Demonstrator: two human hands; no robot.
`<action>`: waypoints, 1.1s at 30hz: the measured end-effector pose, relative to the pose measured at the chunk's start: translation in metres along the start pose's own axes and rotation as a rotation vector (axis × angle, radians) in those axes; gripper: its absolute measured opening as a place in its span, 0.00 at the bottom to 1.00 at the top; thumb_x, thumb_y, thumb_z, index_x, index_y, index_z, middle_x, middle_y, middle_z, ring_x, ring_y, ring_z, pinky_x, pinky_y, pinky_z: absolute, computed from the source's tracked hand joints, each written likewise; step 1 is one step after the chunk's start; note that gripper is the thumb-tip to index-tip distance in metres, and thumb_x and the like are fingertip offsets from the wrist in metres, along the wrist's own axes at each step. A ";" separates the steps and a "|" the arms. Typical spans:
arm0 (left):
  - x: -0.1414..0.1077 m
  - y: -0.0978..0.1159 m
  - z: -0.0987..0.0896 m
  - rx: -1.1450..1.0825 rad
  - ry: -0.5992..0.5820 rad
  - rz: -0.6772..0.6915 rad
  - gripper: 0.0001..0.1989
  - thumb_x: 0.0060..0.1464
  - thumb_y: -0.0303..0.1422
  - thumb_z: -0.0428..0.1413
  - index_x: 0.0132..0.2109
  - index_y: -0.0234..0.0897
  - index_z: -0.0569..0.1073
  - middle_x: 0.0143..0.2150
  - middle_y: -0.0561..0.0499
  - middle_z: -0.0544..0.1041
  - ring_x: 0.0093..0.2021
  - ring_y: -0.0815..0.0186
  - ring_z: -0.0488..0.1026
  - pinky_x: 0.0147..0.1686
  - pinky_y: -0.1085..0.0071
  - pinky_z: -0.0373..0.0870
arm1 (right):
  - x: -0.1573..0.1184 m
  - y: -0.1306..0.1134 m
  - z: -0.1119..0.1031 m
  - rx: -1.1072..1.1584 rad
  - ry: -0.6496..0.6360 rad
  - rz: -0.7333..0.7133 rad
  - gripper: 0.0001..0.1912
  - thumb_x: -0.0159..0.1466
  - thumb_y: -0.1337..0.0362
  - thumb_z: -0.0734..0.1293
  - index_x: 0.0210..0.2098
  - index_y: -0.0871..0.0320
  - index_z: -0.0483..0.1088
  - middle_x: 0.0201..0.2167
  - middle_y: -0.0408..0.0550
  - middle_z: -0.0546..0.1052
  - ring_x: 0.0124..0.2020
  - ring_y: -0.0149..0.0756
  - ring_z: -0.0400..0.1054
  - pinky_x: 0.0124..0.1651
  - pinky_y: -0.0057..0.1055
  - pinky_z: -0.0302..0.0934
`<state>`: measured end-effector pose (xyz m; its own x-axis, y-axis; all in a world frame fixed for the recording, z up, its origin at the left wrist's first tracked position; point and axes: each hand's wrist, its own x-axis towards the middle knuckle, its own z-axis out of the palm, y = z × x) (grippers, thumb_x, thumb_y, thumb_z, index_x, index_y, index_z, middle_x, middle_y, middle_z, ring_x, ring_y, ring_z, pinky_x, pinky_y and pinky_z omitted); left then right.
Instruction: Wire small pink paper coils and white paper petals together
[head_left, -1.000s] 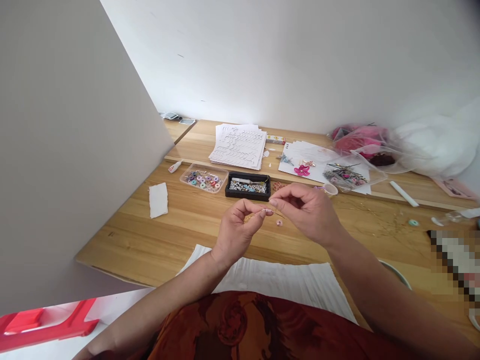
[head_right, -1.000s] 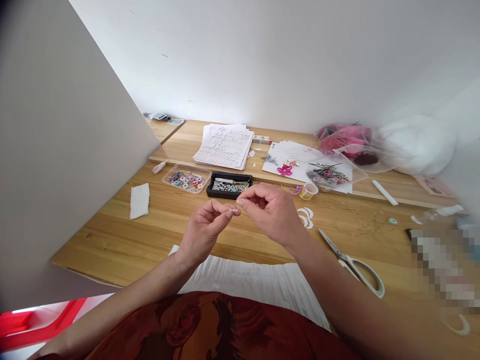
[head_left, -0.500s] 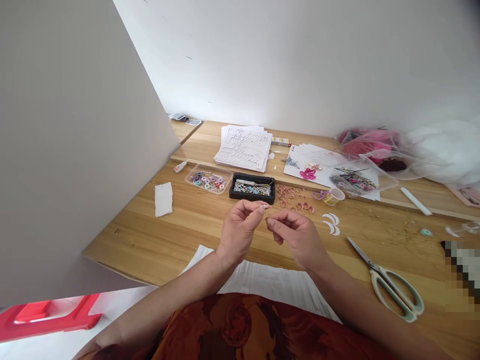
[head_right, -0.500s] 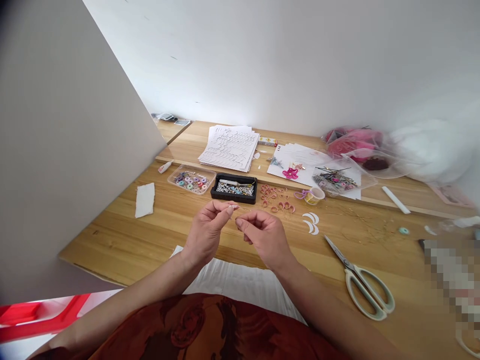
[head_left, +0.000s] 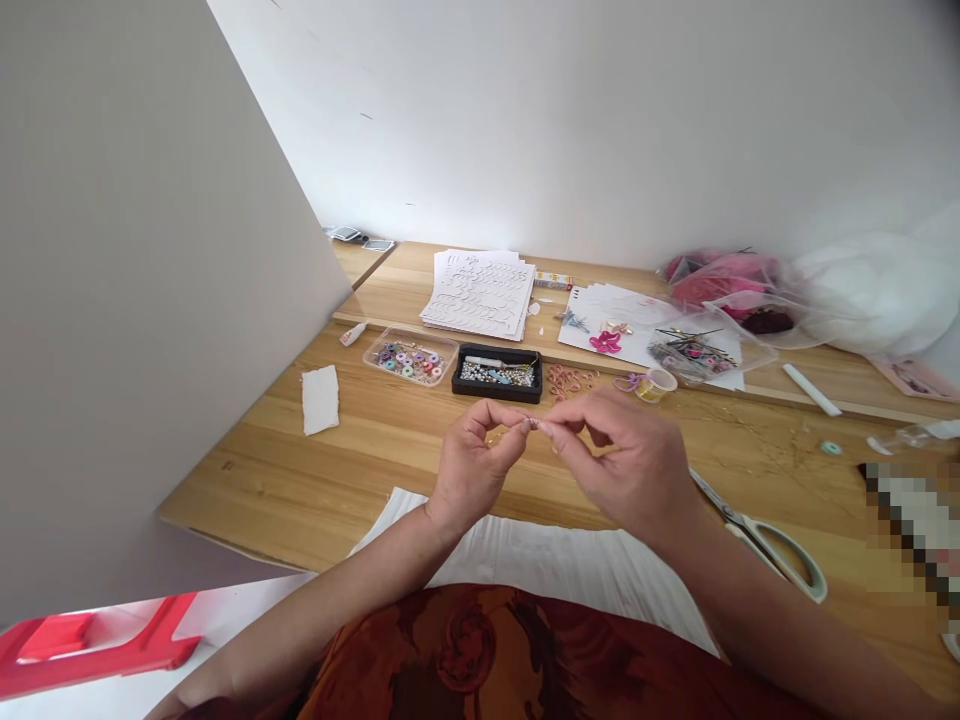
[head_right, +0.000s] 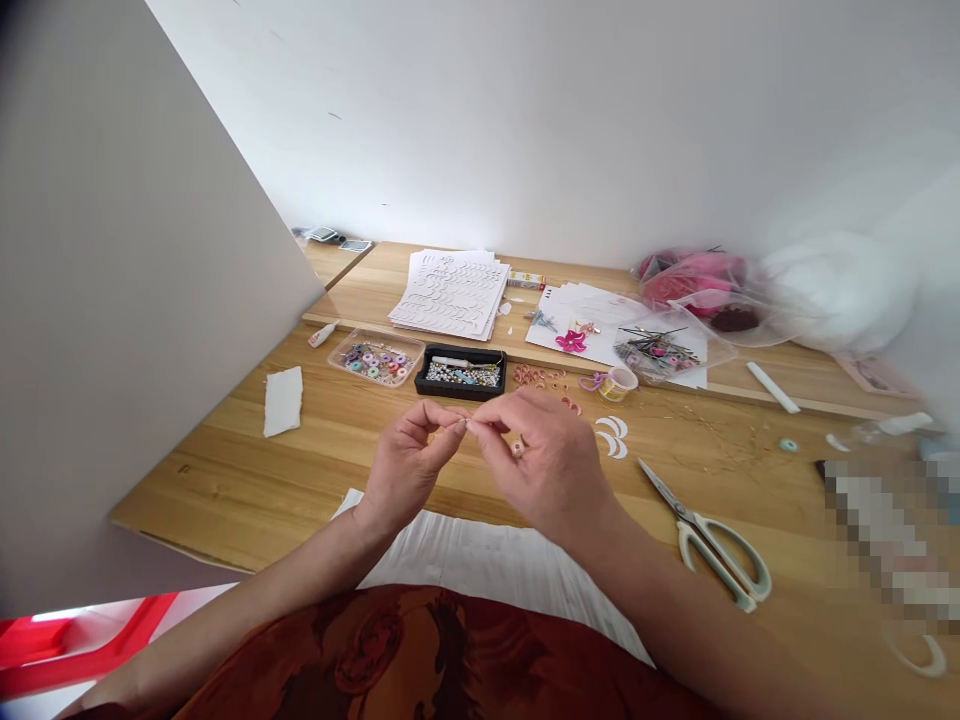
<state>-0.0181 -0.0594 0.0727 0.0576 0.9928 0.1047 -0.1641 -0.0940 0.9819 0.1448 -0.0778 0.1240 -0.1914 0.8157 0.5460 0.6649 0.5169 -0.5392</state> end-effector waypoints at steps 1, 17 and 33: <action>0.000 0.001 0.000 -0.015 -0.022 0.000 0.08 0.57 0.35 0.64 0.33 0.37 0.76 0.38 0.46 0.83 0.42 0.62 0.79 0.50 0.65 0.71 | 0.006 0.002 -0.003 0.027 -0.001 0.035 0.06 0.66 0.65 0.68 0.33 0.52 0.78 0.29 0.45 0.80 0.27 0.34 0.66 0.34 0.33 0.60; 0.009 -0.008 0.005 -0.242 0.092 -0.087 0.09 0.52 0.36 0.67 0.31 0.36 0.76 0.39 0.48 0.83 0.43 0.64 0.78 0.51 0.65 0.71 | -0.015 0.030 0.047 0.858 -0.119 0.710 0.16 0.54 0.51 0.78 0.27 0.57 0.76 0.21 0.41 0.72 0.20 0.26 0.58 0.23 0.28 0.53; 0.001 0.001 0.003 0.020 -0.021 -0.006 0.07 0.57 0.34 0.63 0.33 0.37 0.75 0.37 0.48 0.83 0.42 0.63 0.79 0.49 0.66 0.71 | 0.009 0.009 -0.003 0.054 0.023 0.057 0.06 0.65 0.66 0.69 0.32 0.53 0.77 0.29 0.44 0.80 0.27 0.33 0.67 0.33 0.33 0.60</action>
<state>-0.0154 -0.0587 0.0738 0.0790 0.9917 0.1016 -0.1443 -0.0895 0.9855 0.1518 -0.0667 0.1261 -0.1370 0.8383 0.5277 0.6339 0.4836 -0.6036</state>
